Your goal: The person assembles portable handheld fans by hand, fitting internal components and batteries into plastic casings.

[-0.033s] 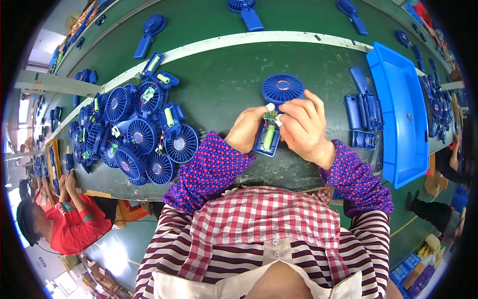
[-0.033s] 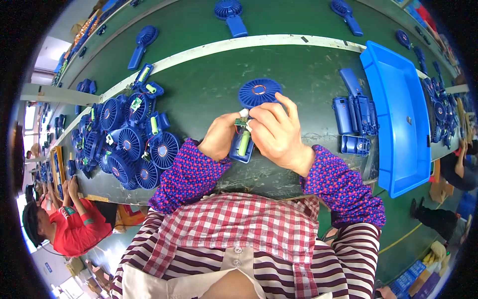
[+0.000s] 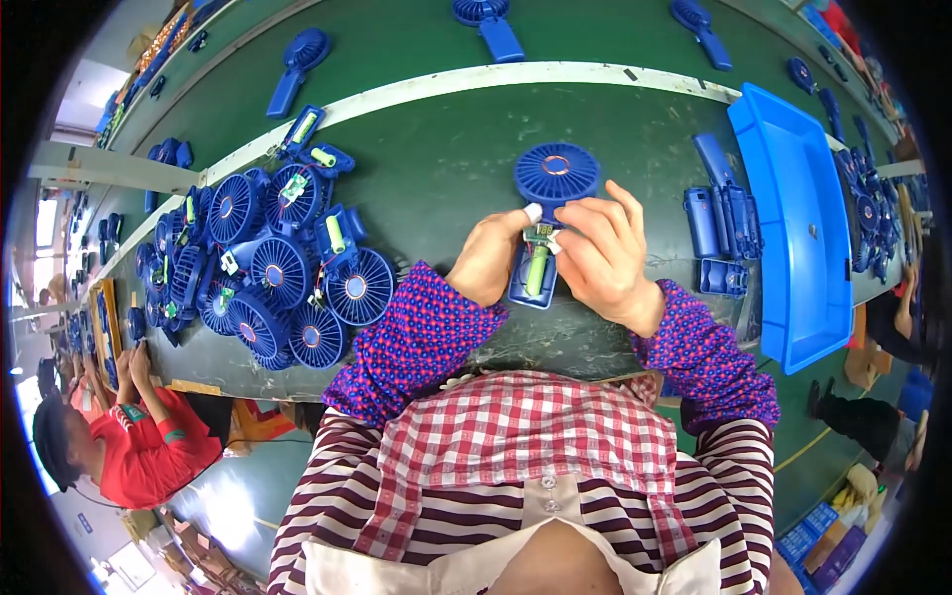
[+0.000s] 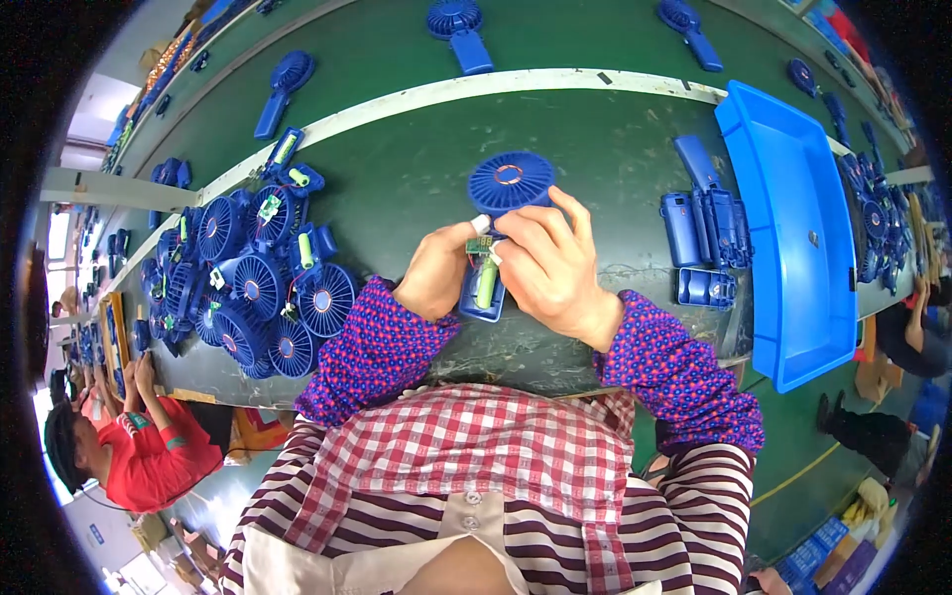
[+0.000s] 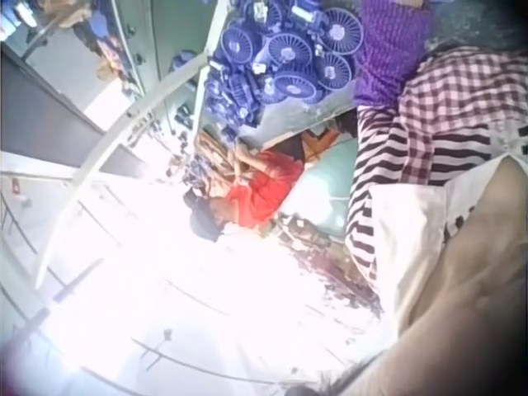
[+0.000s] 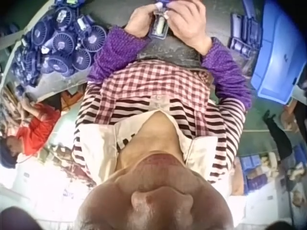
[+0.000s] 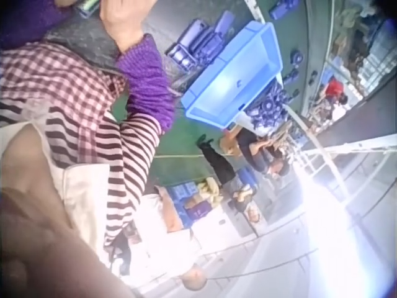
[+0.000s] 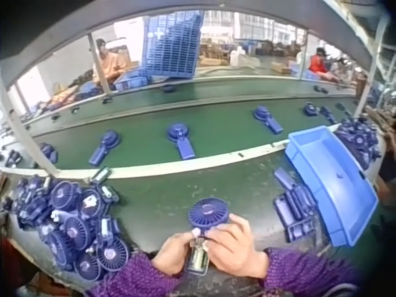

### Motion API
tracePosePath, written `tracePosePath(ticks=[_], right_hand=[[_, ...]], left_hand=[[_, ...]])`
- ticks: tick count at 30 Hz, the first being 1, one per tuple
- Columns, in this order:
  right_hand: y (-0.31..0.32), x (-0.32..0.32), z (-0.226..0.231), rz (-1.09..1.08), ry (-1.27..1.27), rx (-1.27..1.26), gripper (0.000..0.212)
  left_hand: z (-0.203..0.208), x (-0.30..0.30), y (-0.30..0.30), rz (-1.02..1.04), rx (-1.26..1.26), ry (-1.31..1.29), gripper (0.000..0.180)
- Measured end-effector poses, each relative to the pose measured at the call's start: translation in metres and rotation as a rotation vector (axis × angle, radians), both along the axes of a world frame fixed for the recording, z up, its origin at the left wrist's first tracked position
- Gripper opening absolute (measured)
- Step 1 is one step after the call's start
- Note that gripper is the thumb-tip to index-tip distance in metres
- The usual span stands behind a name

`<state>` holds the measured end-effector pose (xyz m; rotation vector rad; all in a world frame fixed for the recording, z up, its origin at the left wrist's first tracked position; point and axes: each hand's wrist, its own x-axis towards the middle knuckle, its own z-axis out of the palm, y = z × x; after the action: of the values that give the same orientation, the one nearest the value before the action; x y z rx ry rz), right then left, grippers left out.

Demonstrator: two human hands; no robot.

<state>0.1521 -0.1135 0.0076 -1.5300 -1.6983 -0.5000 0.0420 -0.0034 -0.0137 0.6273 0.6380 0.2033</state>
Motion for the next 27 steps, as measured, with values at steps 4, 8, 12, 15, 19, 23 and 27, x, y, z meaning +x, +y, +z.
tracePosePath(ticks=[4, 8, 12, 15, 19, 23, 27], right_hand=[[-0.005, -0.002, -0.014, -0.047, 0.083, 0.028, 0.022], [-0.007, -0.002, -0.018, -0.041, 0.076, 0.026, 0.021], [-0.008, -0.001, -0.018, -0.025, 0.065, -0.008, 0.019], [-0.010, 0.002, -0.017, -0.012, 0.083, -0.056, 0.019], [-0.012, 0.003, -0.010, 0.058, 0.128, -0.178, 0.020], [-0.011, 0.006, -0.007, 0.081, 0.280, -0.202, 0.019], [-0.009, 0.014, -0.003, 0.158, 0.463, -0.265, 0.015]], left_hand=[[0.007, 0.001, -0.004, 0.043, 0.053, -0.045, 0.022], [0.010, 0.003, -0.009, 0.073, 0.125, -0.051, 0.022], [0.012, 0.002, -0.012, 0.071, 0.143, -0.052, 0.022], [0.010, 0.000, -0.012, 0.060, 0.157, -0.006, 0.022], [0.011, -0.005, -0.011, -0.027, 0.168, 0.114, 0.021], [0.017, -0.006, -0.011, -0.061, 0.164, 0.210, 0.026], [0.018, -0.007, -0.007, -0.086, 0.130, 0.224, 0.026]])
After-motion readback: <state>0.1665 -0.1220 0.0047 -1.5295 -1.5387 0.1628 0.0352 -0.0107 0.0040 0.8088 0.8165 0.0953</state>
